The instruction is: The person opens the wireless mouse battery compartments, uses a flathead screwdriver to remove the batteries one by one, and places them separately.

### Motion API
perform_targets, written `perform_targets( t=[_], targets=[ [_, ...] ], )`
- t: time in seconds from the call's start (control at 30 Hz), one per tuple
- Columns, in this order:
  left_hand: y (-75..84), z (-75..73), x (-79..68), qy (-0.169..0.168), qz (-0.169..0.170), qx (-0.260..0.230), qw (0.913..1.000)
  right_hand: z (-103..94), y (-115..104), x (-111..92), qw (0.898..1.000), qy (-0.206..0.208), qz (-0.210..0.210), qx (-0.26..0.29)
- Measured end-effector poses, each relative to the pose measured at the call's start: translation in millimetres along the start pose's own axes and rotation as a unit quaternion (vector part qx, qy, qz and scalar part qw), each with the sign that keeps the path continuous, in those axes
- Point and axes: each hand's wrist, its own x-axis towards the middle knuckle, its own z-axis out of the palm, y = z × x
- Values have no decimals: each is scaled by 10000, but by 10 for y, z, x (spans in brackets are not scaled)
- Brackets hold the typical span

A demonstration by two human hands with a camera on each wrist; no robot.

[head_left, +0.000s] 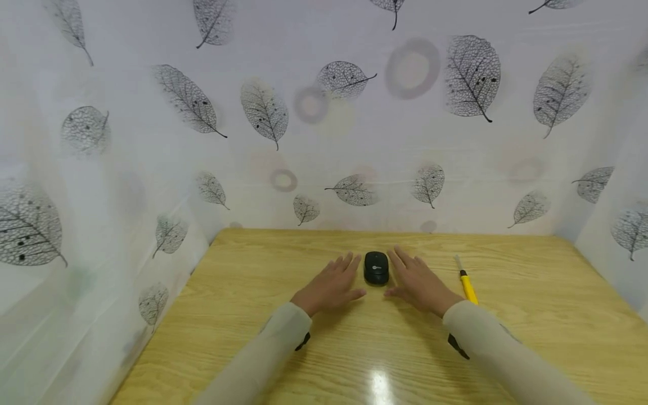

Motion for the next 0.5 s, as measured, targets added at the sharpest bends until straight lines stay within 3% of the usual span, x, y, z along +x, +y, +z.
perform_targets(
  t=[0.23,0.5],
  targets=[
    [-15,65,80,-155,91,-156,9997,42,35,83,9980,-375,289,425],
    [36,129,189,-181,63,-192,9996,112,48,181,9942,-513,311,889]
  ],
)
